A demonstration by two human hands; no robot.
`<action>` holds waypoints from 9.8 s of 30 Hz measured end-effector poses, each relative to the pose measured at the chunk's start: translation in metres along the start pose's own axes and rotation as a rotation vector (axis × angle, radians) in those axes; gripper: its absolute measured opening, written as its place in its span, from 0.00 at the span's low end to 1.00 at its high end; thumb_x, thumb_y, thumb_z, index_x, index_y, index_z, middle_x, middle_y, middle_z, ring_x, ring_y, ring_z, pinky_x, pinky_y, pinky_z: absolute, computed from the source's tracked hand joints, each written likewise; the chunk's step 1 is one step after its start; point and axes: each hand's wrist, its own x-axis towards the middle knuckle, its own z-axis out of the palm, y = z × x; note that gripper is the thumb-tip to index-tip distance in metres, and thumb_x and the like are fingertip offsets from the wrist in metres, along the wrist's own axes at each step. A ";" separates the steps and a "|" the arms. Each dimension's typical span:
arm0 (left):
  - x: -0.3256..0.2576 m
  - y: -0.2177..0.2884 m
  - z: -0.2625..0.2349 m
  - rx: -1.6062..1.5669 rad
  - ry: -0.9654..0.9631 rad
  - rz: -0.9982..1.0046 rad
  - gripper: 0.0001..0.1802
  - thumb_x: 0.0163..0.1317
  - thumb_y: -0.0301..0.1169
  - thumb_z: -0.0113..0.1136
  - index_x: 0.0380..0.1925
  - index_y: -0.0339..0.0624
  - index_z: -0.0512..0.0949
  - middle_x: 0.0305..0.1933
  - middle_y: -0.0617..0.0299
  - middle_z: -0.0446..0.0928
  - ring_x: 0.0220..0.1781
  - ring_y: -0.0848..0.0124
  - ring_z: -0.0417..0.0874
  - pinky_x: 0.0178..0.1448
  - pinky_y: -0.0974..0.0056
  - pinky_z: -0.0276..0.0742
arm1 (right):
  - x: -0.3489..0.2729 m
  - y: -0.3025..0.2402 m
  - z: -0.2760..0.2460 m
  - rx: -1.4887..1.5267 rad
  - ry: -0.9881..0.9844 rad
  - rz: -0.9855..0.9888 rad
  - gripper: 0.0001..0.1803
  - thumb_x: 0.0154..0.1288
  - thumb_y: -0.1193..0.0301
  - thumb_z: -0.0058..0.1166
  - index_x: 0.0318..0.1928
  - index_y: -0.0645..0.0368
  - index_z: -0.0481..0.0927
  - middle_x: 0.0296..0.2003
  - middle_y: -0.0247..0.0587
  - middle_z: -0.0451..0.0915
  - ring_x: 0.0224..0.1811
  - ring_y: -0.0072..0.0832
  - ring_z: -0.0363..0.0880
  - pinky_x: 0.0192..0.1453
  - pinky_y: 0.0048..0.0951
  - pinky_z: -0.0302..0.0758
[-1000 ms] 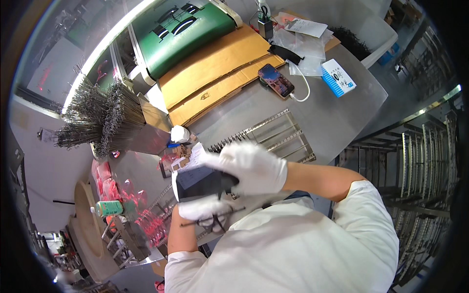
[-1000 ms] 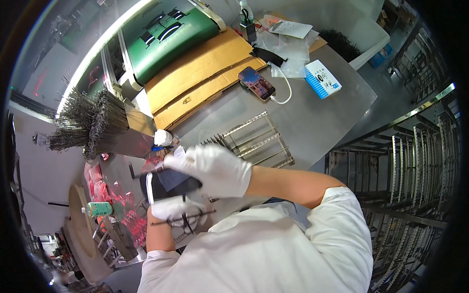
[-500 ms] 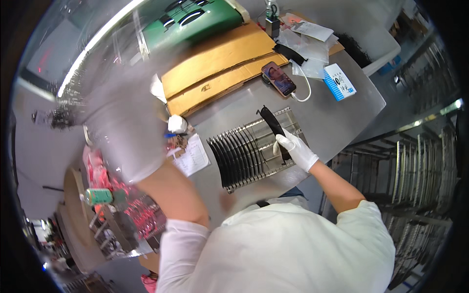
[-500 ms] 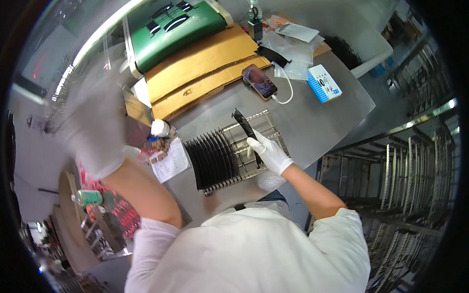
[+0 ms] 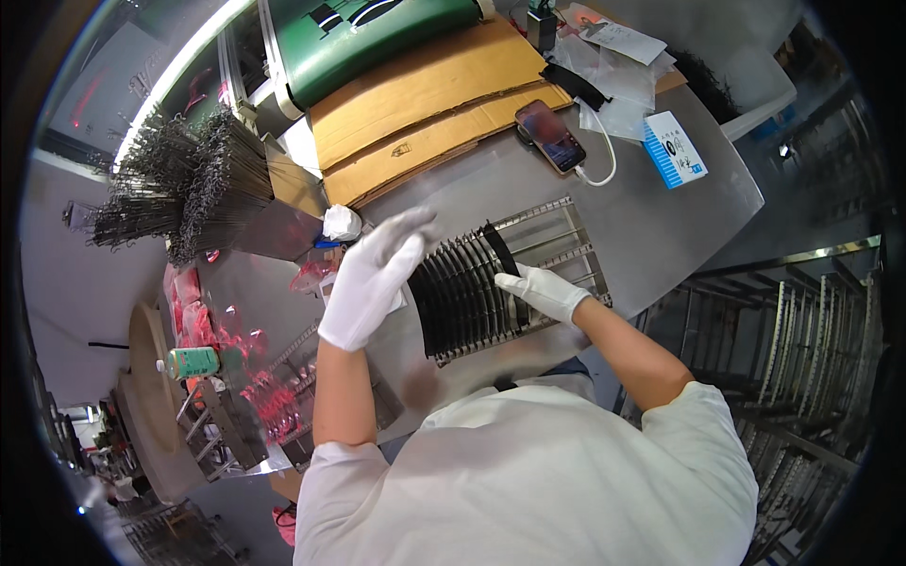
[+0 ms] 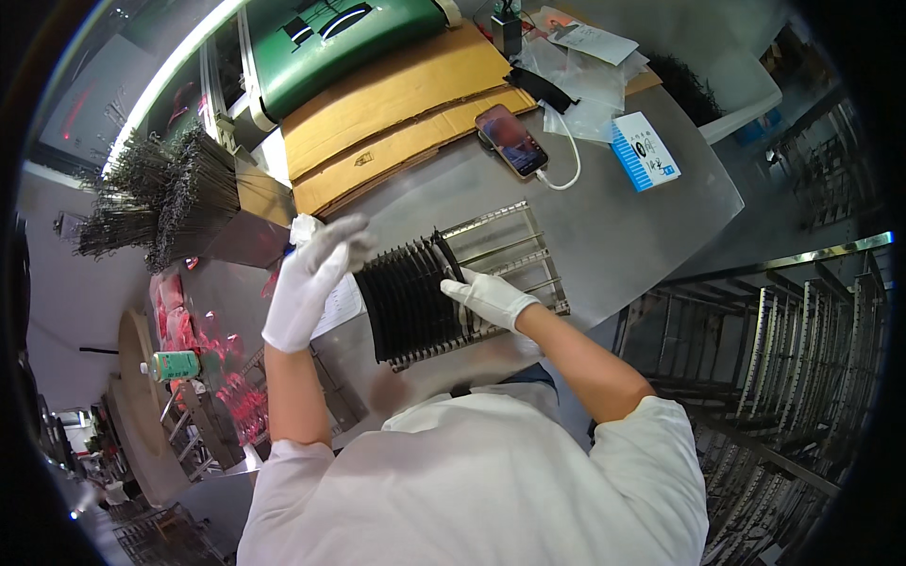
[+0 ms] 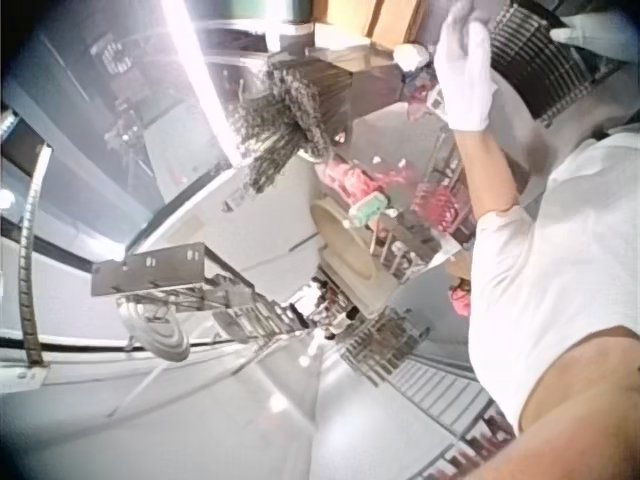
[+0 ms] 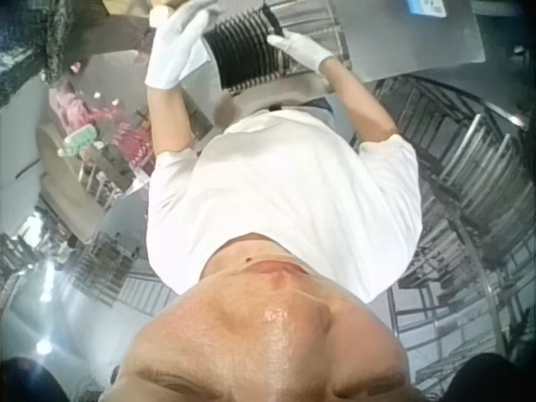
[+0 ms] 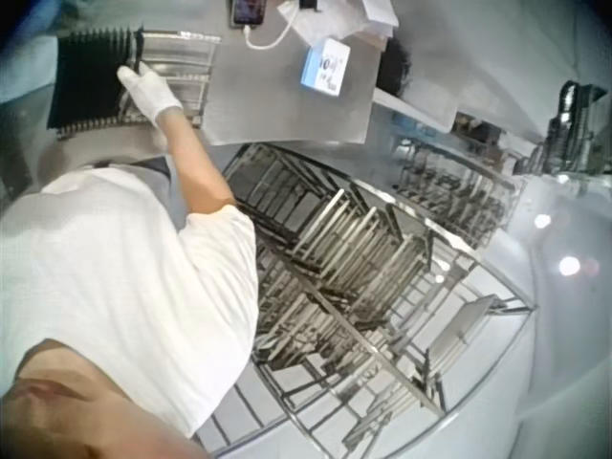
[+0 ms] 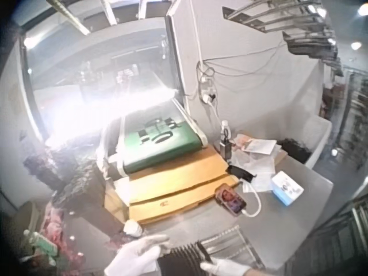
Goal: The person assembles eyeglasses by inserting black frames into a metal rack and then placing pink frames into a separate rack. The person handles each frame individually and positions them in the racks on a stainless steel workbench.
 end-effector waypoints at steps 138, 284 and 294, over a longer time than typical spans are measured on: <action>-0.264 -0.109 -0.014 0.335 0.891 0.164 0.40 0.42 0.24 0.76 0.62 0.41 0.78 0.58 0.54 0.81 0.56 0.60 0.84 0.60 0.58 0.80 | -0.082 -0.084 0.175 -0.213 -0.384 -0.962 0.23 0.43 0.74 0.65 0.45 0.55 0.81 0.30 0.39 0.76 0.27 0.40 0.76 0.31 0.34 0.72; -0.271 -0.114 -0.029 0.008 1.048 0.239 0.31 0.82 0.48 0.41 0.61 0.27 0.73 0.57 0.53 0.76 0.46 0.67 0.77 0.54 0.65 0.73 | -0.031 -0.128 0.216 0.435 -0.201 -0.553 0.25 0.70 0.80 0.53 0.66 0.49 0.72 0.37 0.34 0.77 0.35 0.21 0.76 0.43 0.24 0.77; -0.268 -0.120 -0.046 0.351 1.060 -0.085 0.24 0.75 0.28 0.52 0.69 0.34 0.69 0.72 0.50 0.71 0.69 0.60 0.75 0.72 0.59 0.73 | -0.029 -0.127 0.199 1.311 -0.752 -0.026 0.23 0.73 0.72 0.57 0.66 0.50 0.71 0.38 0.34 0.79 0.27 0.16 0.67 0.31 0.22 0.65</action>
